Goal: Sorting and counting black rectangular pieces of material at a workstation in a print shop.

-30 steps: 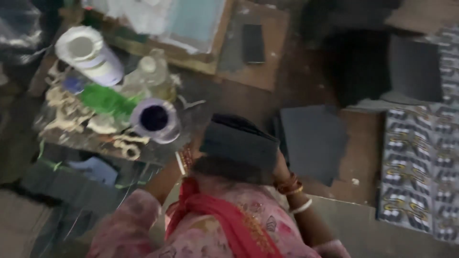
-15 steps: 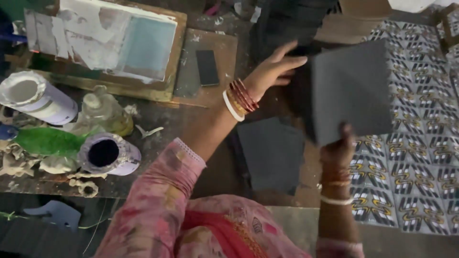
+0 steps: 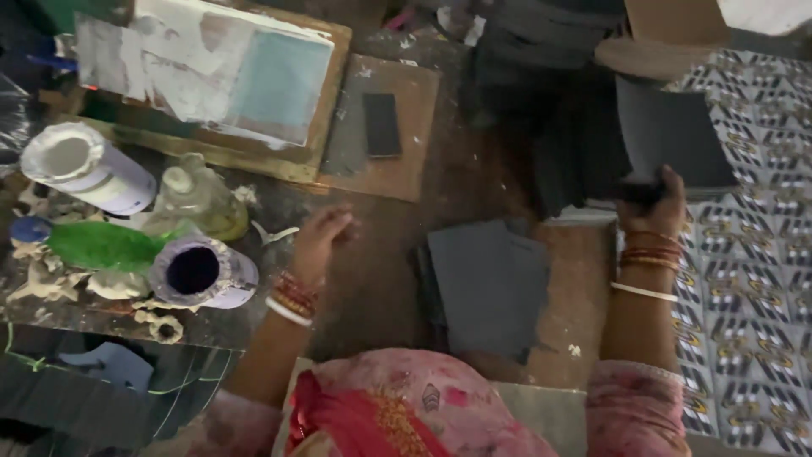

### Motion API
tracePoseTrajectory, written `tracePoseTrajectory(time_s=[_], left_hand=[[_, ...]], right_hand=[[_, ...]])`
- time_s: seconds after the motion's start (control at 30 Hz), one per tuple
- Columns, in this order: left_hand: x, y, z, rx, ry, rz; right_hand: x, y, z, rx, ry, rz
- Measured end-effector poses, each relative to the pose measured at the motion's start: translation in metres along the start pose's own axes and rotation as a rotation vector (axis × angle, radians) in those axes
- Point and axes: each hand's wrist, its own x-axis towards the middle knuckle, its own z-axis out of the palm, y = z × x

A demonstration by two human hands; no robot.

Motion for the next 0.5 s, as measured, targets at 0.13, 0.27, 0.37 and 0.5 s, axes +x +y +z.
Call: tracePoseTrajectory(time_s=[0.13, 0.27, 0.37, 0.5], left_hand=[[0.0, -0.011, -0.008, -0.005, 0.054, -0.051], [0.008, -0.034, 0.047, 0.081, -0.152, -0.048], [0.016, -0.056, 0.104, 0.343, -0.346, 0.052], [0.069, -0.093, 0.156, 0.802, -0.409, 0.291]], right_hand=[[-0.008, -0.008, 0.033, 0.039, -0.068, 0.034], [-0.059, -0.013, 0.045, -0.039, -0.014, -0.009], [-0.114, 0.005, -0.042, -0.994, 0.073, -0.402], [-0.227, 0.078, -0.159, -1.642, 0.087, -0.425]])
